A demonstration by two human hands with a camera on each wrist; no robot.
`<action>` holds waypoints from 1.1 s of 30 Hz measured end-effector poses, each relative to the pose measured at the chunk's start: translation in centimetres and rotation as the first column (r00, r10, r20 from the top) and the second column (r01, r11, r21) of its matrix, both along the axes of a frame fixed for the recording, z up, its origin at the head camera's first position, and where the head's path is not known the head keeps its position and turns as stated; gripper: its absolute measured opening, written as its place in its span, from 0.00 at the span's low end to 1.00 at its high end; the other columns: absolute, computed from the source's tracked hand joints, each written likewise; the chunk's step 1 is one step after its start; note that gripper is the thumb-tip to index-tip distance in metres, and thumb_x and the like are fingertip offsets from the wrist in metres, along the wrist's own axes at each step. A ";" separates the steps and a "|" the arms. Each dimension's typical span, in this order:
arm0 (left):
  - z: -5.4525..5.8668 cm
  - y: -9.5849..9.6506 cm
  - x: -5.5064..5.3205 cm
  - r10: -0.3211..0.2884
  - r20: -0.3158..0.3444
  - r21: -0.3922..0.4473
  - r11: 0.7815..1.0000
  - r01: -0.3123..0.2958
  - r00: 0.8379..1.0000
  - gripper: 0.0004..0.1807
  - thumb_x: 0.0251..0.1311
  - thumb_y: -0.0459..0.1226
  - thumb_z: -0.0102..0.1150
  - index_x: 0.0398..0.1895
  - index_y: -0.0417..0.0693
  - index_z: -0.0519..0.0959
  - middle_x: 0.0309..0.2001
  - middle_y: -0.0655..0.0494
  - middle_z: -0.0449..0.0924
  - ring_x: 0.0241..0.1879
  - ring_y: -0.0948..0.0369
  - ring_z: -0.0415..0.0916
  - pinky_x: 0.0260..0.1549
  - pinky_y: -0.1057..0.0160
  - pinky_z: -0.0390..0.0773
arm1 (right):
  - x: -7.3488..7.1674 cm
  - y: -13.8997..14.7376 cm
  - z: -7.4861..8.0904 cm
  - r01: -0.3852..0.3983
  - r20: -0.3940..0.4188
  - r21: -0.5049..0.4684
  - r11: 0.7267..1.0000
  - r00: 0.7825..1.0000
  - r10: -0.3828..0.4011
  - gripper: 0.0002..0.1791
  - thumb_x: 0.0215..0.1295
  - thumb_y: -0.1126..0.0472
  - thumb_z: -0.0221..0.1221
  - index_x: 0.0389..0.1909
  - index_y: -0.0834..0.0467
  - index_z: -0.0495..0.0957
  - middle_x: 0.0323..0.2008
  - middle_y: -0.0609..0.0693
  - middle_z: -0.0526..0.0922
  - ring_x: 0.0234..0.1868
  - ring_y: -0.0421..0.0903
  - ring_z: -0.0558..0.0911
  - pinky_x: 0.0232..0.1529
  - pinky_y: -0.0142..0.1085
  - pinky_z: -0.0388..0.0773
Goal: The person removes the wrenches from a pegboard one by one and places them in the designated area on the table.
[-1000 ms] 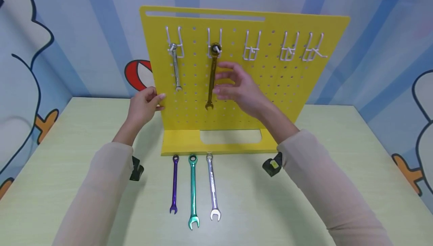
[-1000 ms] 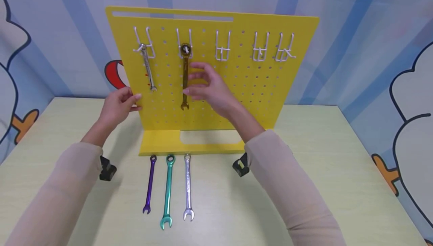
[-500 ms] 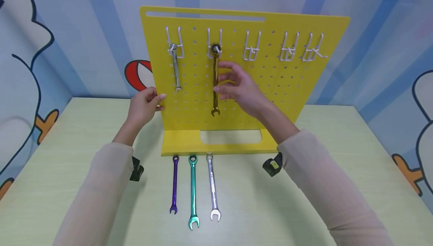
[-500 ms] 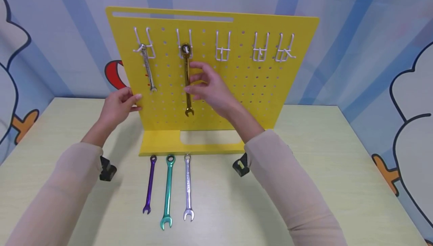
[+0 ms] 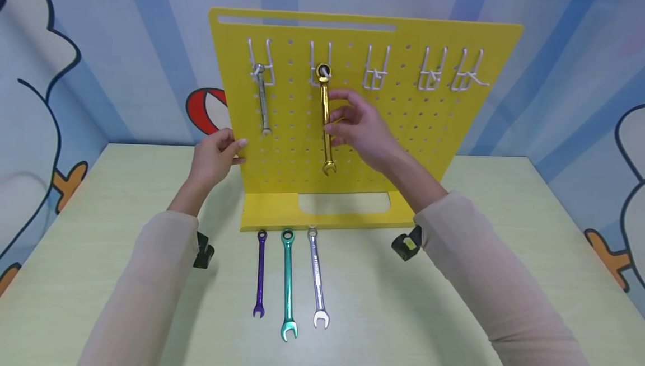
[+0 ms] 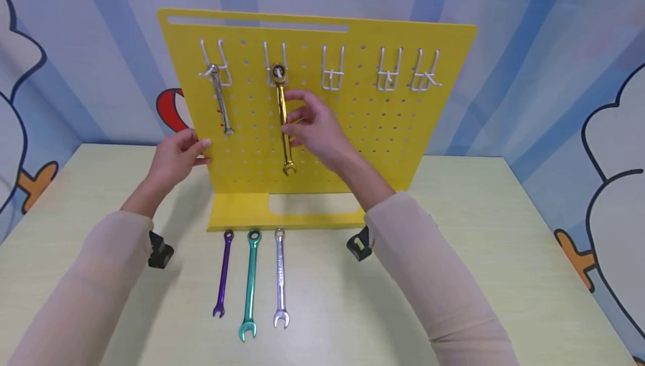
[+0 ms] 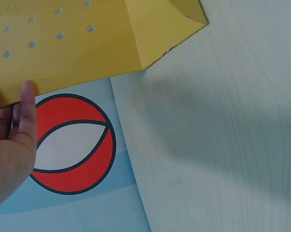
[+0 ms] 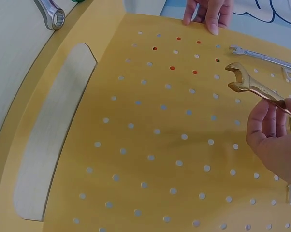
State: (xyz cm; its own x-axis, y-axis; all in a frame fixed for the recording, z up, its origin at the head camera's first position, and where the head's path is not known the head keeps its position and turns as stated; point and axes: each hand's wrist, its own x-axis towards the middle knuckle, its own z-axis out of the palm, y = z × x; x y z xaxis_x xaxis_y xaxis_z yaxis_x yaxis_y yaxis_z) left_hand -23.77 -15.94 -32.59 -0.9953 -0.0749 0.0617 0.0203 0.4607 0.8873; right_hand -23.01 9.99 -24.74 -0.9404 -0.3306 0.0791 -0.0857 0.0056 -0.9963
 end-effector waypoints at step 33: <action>0.0 0.0 0.1 -0.013 -0.003 -0.003 1.000 0.013 1.000 0.15 0.64 0.40 0.50 0.42 0.35 0.70 0.42 0.42 0.75 0.43 0.52 0.75 0.38 0.65 0.80 | 1.4 0.7 0.4 -0.067 -0.006 -0.019 0.998 0.998 0.067 0.23 0.58 0.80 0.51 0.52 0.58 0.65 0.34 0.55 0.69 0.34 0.49 0.74 0.37 0.39 0.79</action>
